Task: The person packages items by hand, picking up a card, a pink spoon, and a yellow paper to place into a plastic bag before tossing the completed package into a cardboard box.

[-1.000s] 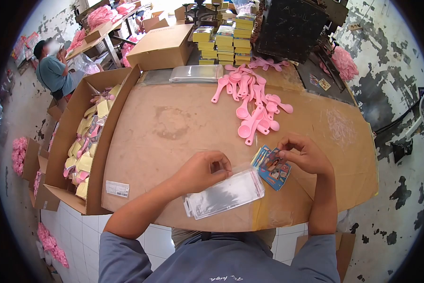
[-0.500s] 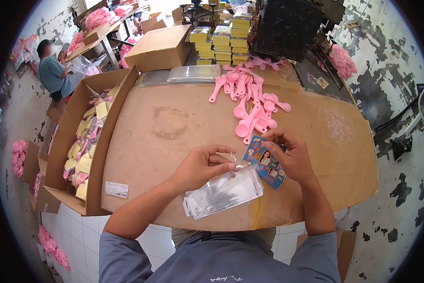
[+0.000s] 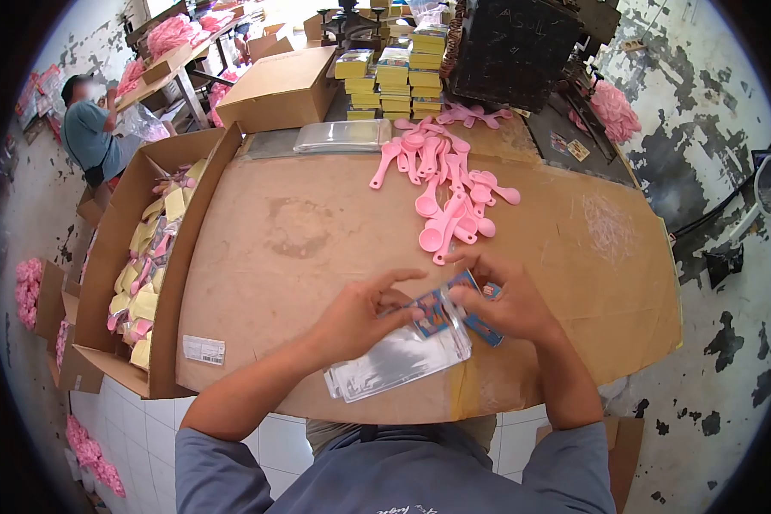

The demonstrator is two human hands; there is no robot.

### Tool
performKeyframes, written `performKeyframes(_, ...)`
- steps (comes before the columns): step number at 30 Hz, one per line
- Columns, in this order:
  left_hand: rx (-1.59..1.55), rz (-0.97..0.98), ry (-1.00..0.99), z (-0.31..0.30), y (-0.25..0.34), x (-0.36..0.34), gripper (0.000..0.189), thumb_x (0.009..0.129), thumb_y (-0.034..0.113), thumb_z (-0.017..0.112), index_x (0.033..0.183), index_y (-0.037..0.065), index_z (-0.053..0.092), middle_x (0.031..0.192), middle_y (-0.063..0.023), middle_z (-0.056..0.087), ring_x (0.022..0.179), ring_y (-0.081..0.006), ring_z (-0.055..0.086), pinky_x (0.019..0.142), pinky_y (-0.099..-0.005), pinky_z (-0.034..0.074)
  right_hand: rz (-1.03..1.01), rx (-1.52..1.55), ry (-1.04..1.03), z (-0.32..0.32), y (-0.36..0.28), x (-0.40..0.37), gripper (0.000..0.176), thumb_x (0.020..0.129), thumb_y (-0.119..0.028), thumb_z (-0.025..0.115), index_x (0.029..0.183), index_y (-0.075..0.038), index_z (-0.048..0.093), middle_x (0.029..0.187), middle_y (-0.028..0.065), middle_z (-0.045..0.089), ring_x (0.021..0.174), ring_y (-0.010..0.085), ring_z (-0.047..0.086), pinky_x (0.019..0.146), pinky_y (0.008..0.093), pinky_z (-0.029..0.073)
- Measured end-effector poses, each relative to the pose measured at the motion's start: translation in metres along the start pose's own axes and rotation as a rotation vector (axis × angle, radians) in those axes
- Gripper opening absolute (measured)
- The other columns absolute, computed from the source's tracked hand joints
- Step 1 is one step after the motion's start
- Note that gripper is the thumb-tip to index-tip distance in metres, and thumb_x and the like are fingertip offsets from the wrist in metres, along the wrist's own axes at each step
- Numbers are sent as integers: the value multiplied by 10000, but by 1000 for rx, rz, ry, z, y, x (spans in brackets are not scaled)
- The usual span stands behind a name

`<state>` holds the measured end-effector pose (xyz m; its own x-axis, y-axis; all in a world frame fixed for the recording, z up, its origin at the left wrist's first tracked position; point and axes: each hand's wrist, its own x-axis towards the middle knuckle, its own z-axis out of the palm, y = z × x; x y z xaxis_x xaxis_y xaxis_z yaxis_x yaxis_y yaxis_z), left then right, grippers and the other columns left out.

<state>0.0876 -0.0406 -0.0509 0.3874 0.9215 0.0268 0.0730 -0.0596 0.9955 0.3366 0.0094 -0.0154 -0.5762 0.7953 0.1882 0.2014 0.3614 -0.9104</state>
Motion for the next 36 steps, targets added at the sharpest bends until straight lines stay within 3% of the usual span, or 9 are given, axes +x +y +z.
performKeyframes(2,-91,-44,41,-3,3,1,484,987,52,691,1439,13,521,1012,-120,774,923,-100,700,835,-277,554,167,223,3,-13,11,0,231,906,-61,754,1126,-30,689,972,47,721,818,69,639,683,240,512)
performKeyframes(5,-60,-27,31,-2,3,1,478,989,30,681,1438,8,521,1007,-112,768,922,-102,695,826,-268,558,188,144,-98,-7,16,-2,207,923,-64,740,1122,-33,690,908,30,716,787,49,631,671,227,496)
performKeyframes(11,-43,-57,56,-7,0,2,437,1003,41,666,1415,-15,534,1048,-104,756,934,-95,688,799,-256,577,52,-59,-38,17,20,2,136,917,-90,756,1029,-22,719,905,38,718,762,104,649,665,265,502)
performKeyframes(14,-18,-75,80,-10,-3,3,393,1010,50,660,1381,-30,559,1083,-107,750,945,-92,685,802,-257,581,-312,-265,-48,18,25,12,172,905,-69,750,1061,-8,712,932,51,720,737,180,660,723,331,526)
performKeyframes(17,-33,-52,155,-10,-4,4,350,1011,85,669,1336,-29,604,1087,-116,756,934,-95,687,801,-274,578,-308,-518,228,-2,39,29,212,891,-94,747,1068,12,698,919,86,708,710,234,645,717,359,533)
performKeyframes(20,-85,-21,188,-11,-6,5,335,1020,86,657,1323,-46,599,1100,-107,749,945,-93,686,809,-268,582,192,-673,417,-11,34,37,254,933,-218,718,1034,15,706,935,146,701,773,253,664,726,374,540)
performKeyframes(23,-76,-20,183,-12,-3,4,327,1027,81,646,1317,-59,590,1109,-99,743,952,-92,686,815,-262,584,279,-375,407,-11,49,40,277,907,-201,752,1058,26,699,919,150,697,769,235,661,720,355,537)
performKeyframes(32,-222,15,128,-12,-1,5,324,1025,88,651,1319,-40,601,1074,-83,746,919,-85,688,794,-255,576,-495,-698,769,-33,15,20,176,936,3,689,1109,9,718,972,107,686,804,170,661,698,295,529)
performKeyframes(36,-201,-3,97,-9,7,3,331,1026,90,651,1324,-44,598,1069,-72,744,905,-83,685,803,-256,573,-411,-299,697,-21,7,9,171,953,8,684,1121,23,710,951,90,702,799,146,661,731,278,536)
